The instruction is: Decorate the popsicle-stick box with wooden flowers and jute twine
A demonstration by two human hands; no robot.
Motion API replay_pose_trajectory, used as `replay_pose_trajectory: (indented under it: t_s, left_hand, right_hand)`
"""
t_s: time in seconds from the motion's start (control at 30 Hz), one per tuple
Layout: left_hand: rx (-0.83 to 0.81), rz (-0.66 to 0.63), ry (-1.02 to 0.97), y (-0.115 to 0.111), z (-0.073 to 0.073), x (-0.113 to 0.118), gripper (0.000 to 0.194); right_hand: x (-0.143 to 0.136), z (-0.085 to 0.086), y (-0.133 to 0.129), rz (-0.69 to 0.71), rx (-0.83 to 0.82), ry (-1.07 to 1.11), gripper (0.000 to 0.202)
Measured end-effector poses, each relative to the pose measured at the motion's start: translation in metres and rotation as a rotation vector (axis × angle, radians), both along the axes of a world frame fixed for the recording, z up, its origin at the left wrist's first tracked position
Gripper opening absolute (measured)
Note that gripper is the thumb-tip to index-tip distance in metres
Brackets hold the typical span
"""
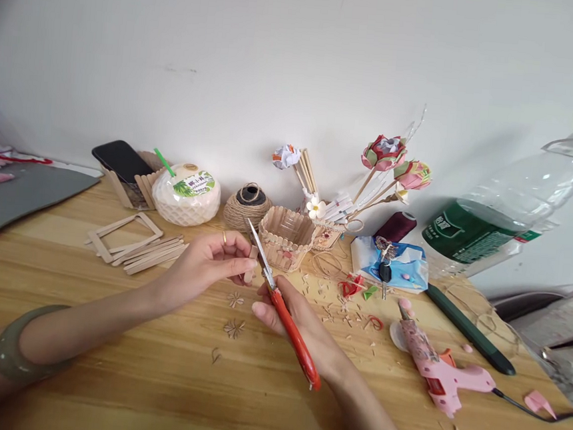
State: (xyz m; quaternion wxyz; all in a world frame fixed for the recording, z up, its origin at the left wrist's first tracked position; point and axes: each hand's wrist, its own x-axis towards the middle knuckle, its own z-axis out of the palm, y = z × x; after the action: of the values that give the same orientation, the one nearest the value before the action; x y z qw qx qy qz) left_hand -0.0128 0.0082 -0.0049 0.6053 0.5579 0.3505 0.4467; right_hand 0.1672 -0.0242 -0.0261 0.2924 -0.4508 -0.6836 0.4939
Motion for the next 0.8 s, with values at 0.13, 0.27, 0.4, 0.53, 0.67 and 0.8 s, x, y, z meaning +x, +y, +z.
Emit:
replay_pose_trajectory:
  t_s: [0.13, 0.27, 0.4, 0.53, 0.67, 0.8]
  left_hand:
    - [-0.018, -0.011, 0.011, -0.0001, 0.0015, 0.0009, 0.011]
    - [-0.011, 0.006, 0.009, -0.0009, 0.0004, 0.0011, 0.011]
    - [-0.029, 0.020, 0.008, -0.0014, -0.0009, 0.0009, 0.013]
    - [-0.034, 0.044, 0.012, -0.0013, -0.0005, 0.0012, 0.014]
    - [-0.045, 0.039, 0.022, -0.0008, -0.0006, 0.0015, 0.014]
    - [-0.034, 0.043, 0.046, -0.0003, -0.0014, 0.0007, 0.012]
  right_hand:
    - [0.0005, -0.0020, 0.0010, 0.013, 0.013, 0.002, 0.044]
    - [-0.0006, -0.0019, 0.0000, -0.019, 0.022, 0.003, 0.045]
    - [-0.0013, -0.0018, -0.0021, -0.051, 0.031, 0.020, 0.045]
    - [-0.0015, -0.0022, -0.0014, -0.046, 0.026, 0.054, 0.045]
    - [-0.0015, -0.0019, 0.0006, -0.014, 0.030, 0.027, 0.046]
    - [-0.0011, -0.0010, 0.0002, -0.051, 0.052, -0.034, 0.046]
